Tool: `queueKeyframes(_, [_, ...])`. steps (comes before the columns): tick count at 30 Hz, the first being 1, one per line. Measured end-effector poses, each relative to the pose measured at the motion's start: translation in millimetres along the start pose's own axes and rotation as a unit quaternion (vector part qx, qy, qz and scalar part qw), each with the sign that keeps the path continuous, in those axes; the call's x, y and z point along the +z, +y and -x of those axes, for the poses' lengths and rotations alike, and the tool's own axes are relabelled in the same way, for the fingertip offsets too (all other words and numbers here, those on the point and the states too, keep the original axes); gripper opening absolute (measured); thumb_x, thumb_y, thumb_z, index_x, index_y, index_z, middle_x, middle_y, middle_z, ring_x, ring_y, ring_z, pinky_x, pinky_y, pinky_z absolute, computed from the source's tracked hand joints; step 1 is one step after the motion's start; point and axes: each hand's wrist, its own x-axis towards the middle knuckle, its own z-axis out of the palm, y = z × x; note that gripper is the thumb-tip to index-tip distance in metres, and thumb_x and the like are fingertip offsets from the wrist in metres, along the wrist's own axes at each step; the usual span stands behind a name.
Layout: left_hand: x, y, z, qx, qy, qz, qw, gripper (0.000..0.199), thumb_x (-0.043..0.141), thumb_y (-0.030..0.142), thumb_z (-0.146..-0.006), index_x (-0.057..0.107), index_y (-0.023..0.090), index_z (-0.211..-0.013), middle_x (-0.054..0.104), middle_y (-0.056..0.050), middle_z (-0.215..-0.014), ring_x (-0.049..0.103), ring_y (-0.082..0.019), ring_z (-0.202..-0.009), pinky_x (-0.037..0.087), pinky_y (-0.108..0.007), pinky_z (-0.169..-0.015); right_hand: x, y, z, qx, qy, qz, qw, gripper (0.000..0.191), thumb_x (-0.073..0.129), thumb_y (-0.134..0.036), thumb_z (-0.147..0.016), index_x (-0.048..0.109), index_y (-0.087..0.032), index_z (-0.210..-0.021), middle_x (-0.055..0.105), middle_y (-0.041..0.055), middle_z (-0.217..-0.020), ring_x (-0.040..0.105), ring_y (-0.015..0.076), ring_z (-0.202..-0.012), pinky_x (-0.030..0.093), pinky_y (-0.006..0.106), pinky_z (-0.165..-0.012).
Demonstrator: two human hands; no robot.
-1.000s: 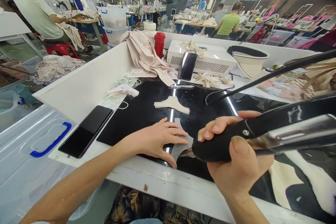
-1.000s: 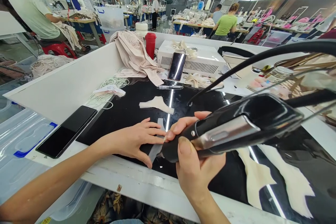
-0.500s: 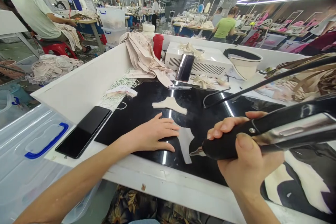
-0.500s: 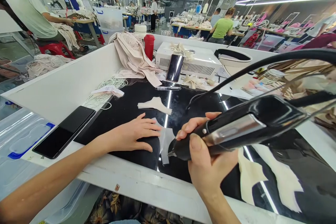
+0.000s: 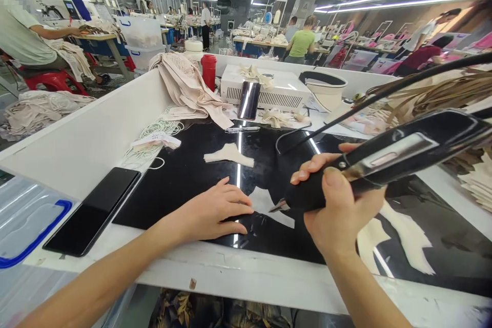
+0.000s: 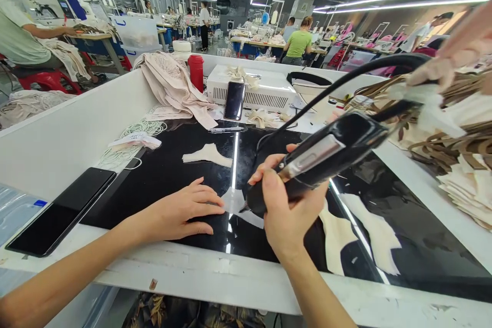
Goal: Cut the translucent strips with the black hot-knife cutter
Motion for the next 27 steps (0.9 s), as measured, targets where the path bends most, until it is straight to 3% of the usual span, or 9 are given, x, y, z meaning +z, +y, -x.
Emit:
queueKeyframes(11, [1.3, 2.0, -1.8, 0.011, 0.008, -0.004, 1.0, 0.036, 0.069, 0.038, -0.096, 0.067, 0.025, -0.13, 0.07, -0.008, -0.129, 0.06, -0.025, -0.124, 0.022, -0.062, -0.123, 1.3, 8.9, 10.1, 0.011, -0.045, -0.014, 0.999, 0.034, 0.073, -0.025, -0.087, 0.054, -0.026, -0.115, 0.064, -0.0059, -0.08, 0.062, 0.0132, -0.061, 0.054, 0.034, -0.062])
queueKeyframes(17, [0.9, 8.5, -3.0, 0.01, 0.046, -0.007, 0.999, 0.026, 0.059, 0.032, -0.102, 0.07, 0.02, -0.123, 0.073, -0.005, -0.104, 0.067, -0.019, -0.102, 0.03, -0.049, -0.122, -4.8, 13.7, 1.3, -0.009, -0.051, 0.005, 0.999, 0.037, 0.077, -0.026, -0.085, 0.055, -0.026, -0.115, 0.065, -0.0064, -0.08, 0.062, 0.0129, -0.06, 0.054, 0.032, -0.06])
queueKeyframes(21, [5.3, 9.0, -6.4, 0.026, 0.05, 0.008, 0.998, 0.026, 0.059, 0.028, -0.102, 0.068, 0.019, -0.124, 0.071, -0.009, -0.124, 0.063, -0.022, -0.118, 0.03, -0.049, -0.122, -5.2, 9.3, 0.3, -0.001, -0.036, 0.005, 0.999, 0.035, 0.075, -0.024, -0.085, 0.056, -0.026, -0.114, 0.065, -0.0063, -0.079, 0.062, 0.0129, -0.06, 0.053, 0.033, -0.061])
queueKeyframes(27, [14.3, 10.3, -8.5, -0.012, 0.003, 0.038, 0.999, 0.043, 0.074, 0.032, -0.092, 0.063, 0.025, -0.133, 0.064, -0.008, -0.141, 0.051, -0.027, -0.139, 0.019, -0.062, -0.124, -2.6, -5.2, 9.8, 0.019, -0.033, -0.021, 0.999, 0.036, 0.079, -0.028, -0.082, 0.058, -0.026, -0.112, 0.064, -0.0047, -0.078, 0.061, 0.0138, -0.059, 0.053, 0.032, -0.056])
